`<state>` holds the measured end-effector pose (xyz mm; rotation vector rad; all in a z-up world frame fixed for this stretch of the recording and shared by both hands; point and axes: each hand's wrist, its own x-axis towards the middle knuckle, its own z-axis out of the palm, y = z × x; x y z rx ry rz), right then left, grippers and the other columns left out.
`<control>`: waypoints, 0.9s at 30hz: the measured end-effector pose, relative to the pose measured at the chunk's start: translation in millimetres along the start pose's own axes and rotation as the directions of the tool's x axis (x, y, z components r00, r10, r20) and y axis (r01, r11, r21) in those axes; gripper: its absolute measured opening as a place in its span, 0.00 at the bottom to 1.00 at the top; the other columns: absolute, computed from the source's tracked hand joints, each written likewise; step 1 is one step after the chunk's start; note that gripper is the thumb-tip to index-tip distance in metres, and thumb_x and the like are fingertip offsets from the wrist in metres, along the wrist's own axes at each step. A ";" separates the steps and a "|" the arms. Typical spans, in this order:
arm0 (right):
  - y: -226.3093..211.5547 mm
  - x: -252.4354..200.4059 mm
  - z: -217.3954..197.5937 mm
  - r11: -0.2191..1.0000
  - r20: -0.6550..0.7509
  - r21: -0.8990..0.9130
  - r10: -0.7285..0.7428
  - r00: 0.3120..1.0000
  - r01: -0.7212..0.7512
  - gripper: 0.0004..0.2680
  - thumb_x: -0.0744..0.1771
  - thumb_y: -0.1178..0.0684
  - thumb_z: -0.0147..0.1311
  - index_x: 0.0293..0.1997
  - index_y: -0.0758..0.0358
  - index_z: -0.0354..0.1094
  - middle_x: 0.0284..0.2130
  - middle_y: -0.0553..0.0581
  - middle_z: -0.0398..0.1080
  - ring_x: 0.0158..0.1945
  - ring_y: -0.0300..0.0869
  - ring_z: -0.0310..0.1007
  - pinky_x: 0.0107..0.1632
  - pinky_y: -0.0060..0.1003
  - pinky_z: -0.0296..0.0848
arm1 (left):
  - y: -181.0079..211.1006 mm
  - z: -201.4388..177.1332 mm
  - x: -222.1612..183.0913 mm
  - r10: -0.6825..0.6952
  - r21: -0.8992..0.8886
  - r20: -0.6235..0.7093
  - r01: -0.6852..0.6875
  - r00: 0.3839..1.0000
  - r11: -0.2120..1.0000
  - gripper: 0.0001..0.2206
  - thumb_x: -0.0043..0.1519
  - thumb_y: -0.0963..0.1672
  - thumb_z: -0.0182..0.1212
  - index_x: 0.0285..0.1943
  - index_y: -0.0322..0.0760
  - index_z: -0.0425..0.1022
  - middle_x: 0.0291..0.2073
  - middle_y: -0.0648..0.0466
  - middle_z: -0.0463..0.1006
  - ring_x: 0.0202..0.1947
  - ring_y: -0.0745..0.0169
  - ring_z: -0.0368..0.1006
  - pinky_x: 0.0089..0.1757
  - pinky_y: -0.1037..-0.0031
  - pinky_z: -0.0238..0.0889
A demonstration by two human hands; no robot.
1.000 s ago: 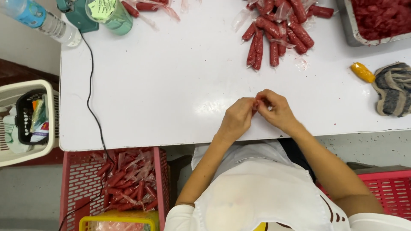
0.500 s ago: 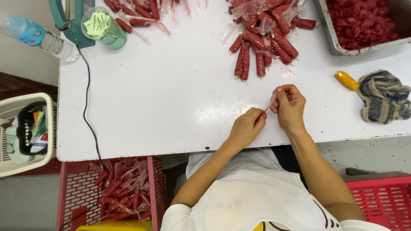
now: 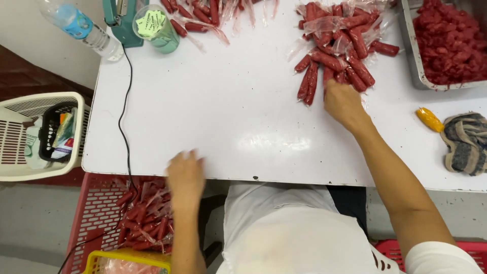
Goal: A person is manually twisting and tying filled sausage casings to form individual links on a production table.
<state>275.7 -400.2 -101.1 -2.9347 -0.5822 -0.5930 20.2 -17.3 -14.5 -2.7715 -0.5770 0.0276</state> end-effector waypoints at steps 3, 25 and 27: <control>-34.2 -11.8 -80.7 0.962 0.422 0.215 0.063 0.904 -0.167 0.05 0.68 0.58 0.49 0.45 0.66 0.71 0.27 0.65 0.74 0.34 0.59 0.79 0.36 0.55 0.76 | 77.6 -26.2 20.2 0.284 -0.641 -0.292 -0.407 0.913 0.651 0.12 0.62 0.42 0.64 0.52 0.31 0.81 0.43 0.37 0.81 0.51 0.33 0.76 0.51 0.52 0.68; -39.7 -47.2 -102.4 0.957 0.026 -0.095 -0.273 0.962 0.274 0.06 0.66 0.59 0.56 0.42 0.53 0.63 0.36 0.49 0.63 0.31 0.43 0.73 0.31 0.37 0.73 | 184.2 -28.0 16.8 0.807 -0.720 0.114 0.608 0.580 -0.335 0.18 0.72 0.52 0.51 0.44 0.31 0.71 0.25 0.44 0.76 0.20 0.55 0.78 0.25 0.65 0.77; -62.8 -45.1 -122.3 0.979 0.187 -0.062 -0.181 0.966 0.195 0.12 0.66 0.61 0.53 0.54 0.56 0.65 0.48 0.54 0.67 0.33 0.47 0.79 0.31 0.44 0.79 | 169.5 -17.3 25.4 0.795 -0.720 0.150 0.616 0.588 -0.320 0.19 0.72 0.52 0.48 0.49 0.29 0.70 0.29 0.42 0.78 0.22 0.57 0.78 0.25 0.67 0.77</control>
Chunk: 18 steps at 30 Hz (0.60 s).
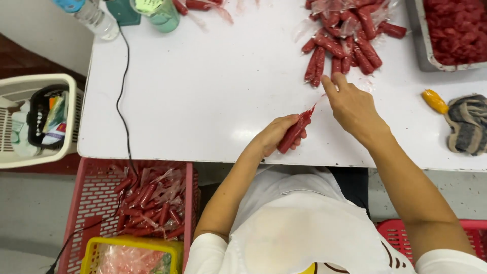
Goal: A person is manually twisting and tying filled sausage casings to form individual links on a production table.
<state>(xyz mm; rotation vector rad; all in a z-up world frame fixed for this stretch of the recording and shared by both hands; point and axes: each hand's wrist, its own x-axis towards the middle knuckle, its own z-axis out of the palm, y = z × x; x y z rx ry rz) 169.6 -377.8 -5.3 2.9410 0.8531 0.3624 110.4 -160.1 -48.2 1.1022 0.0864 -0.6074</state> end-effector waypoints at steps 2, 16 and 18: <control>-14.0 -2.7 -27.6 0.991 -0.145 0.111 -0.059 0.988 0.076 0.22 0.66 0.66 0.49 0.70 0.56 0.58 0.60 0.60 0.64 0.35 0.53 0.79 0.32 0.49 0.79 | -4.8 -14.1 6.4 0.041 0.089 -0.036 -0.037 0.999 0.995 0.16 0.71 0.46 0.50 0.56 0.25 0.71 0.32 0.45 0.80 0.27 0.61 0.78 0.30 0.72 0.77; 70.4 -46.1 61.2 0.915 -0.399 0.009 -0.367 0.840 0.404 0.08 0.68 0.50 0.54 0.32 0.57 0.62 0.28 0.51 0.56 0.36 0.49 0.65 0.36 0.41 0.64 | 4.9 83.7 70.0 0.250 0.776 0.033 -0.182 0.968 0.604 0.10 0.64 0.44 0.45 0.34 0.37 0.72 0.24 0.52 0.69 0.25 0.57 0.71 0.28 0.69 0.66; 96.3 -50.3 47.1 0.875 -0.433 0.094 -0.393 0.811 0.475 0.11 0.69 0.49 0.53 0.29 0.58 0.59 0.27 0.53 0.56 0.36 0.53 0.66 0.38 0.42 0.65 | 1.2 103.3 82.7 0.135 0.548 0.050 -0.140 0.990 0.824 0.10 0.62 0.45 0.48 0.29 0.41 0.69 0.19 0.56 0.66 0.21 0.65 0.67 0.25 0.76 0.63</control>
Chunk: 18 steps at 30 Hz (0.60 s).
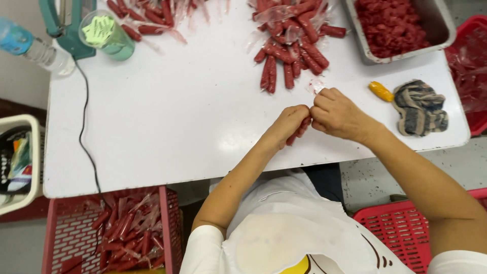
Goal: A person is manually twisting and tying filled sausage casings to form individual links on a production table.
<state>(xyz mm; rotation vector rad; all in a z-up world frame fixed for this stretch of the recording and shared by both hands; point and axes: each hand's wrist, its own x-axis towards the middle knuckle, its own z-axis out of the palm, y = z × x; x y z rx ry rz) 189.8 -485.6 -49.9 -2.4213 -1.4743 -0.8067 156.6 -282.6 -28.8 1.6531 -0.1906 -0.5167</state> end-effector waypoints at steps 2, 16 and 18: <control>16.7 -5.1 -19.3 0.990 -0.048 0.126 -0.058 0.997 0.064 0.13 0.70 0.44 0.47 0.28 0.58 0.59 0.29 0.55 0.60 0.39 0.56 0.68 0.41 0.46 0.66 | 10.0 20.0 9.0 -0.095 -0.555 0.146 0.161 0.985 0.816 0.08 0.55 0.44 0.54 0.23 0.43 0.63 0.17 0.57 0.62 0.17 0.68 0.63 0.22 0.78 0.60; 164.9 -35.3 -40.6 0.947 0.204 -0.268 0.234 0.951 -0.176 0.03 0.63 0.57 0.53 0.31 0.61 0.64 0.31 0.58 0.66 0.35 0.53 0.64 0.36 0.48 0.64 | 43.4 -20.8 -2.4 -0.232 -0.801 0.134 0.243 0.964 0.548 0.07 0.55 0.42 0.48 0.23 0.42 0.60 0.19 0.54 0.64 0.20 0.64 0.58 0.26 0.74 0.54; 171.6 -41.3 -35.5 0.781 0.173 -0.544 0.462 0.870 -0.307 0.07 0.67 0.49 0.55 0.34 0.61 0.71 0.35 0.59 0.72 0.36 0.56 0.72 0.33 0.50 0.69 | 25.1 -37.3 -0.3 -0.275 -0.887 0.067 0.183 0.959 0.423 0.07 0.57 0.43 0.50 0.25 0.40 0.62 0.21 0.53 0.65 0.21 0.62 0.59 0.27 0.74 0.56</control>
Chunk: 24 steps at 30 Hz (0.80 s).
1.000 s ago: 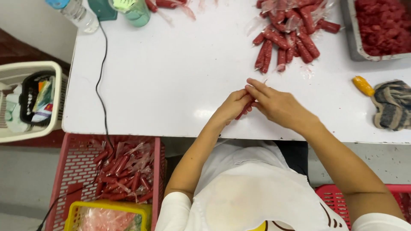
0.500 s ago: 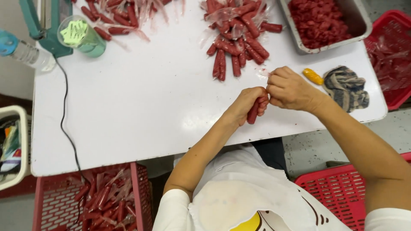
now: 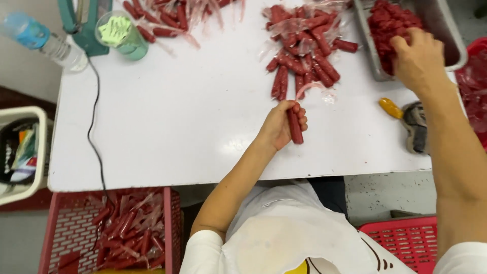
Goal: A person is manually twisting and tying filled sausage casings to form individual links on a production table.
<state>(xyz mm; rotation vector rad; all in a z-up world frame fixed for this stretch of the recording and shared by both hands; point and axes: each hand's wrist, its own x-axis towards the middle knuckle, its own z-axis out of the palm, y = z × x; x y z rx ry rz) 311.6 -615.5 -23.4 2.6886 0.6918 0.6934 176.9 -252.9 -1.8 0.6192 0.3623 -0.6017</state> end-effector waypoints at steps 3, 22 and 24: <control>-42.7 4.9 -39.1 0.998 -0.088 -0.031 0.046 0.995 -0.048 0.28 0.62 0.61 0.59 0.75 0.50 0.73 0.62 0.70 0.70 0.47 0.63 0.74 0.43 0.55 0.70 | 7.0 -26.1 14.2 0.017 -0.154 -0.066 -0.027 0.998 0.988 0.06 0.60 0.44 0.49 0.29 0.42 0.64 0.25 0.54 0.67 0.25 0.62 0.62 0.31 0.73 0.60; -239.4 -41.2 -117.6 0.610 0.242 0.777 -0.063 0.968 -0.154 0.04 0.69 0.57 0.46 0.42 0.59 0.67 0.31 0.54 0.70 0.40 0.50 0.76 0.41 0.43 0.75 | -41.3 -64.5 -12.0 0.279 0.232 0.038 -0.280 0.959 0.931 0.10 0.57 0.35 0.69 0.47 0.28 0.79 0.41 0.51 0.77 0.37 0.58 0.80 0.40 0.71 0.80; -243.0 -53.5 -92.9 0.827 0.098 0.562 -0.037 0.994 -0.024 0.03 0.69 0.51 0.51 0.39 0.54 0.66 0.29 0.49 0.66 0.38 0.45 0.74 0.40 0.40 0.73 | -40.5 -70.0 1.9 0.319 0.236 0.011 -0.312 0.948 0.920 0.11 0.57 0.36 0.71 0.47 0.27 0.79 0.38 0.51 0.76 0.33 0.57 0.82 0.36 0.73 0.81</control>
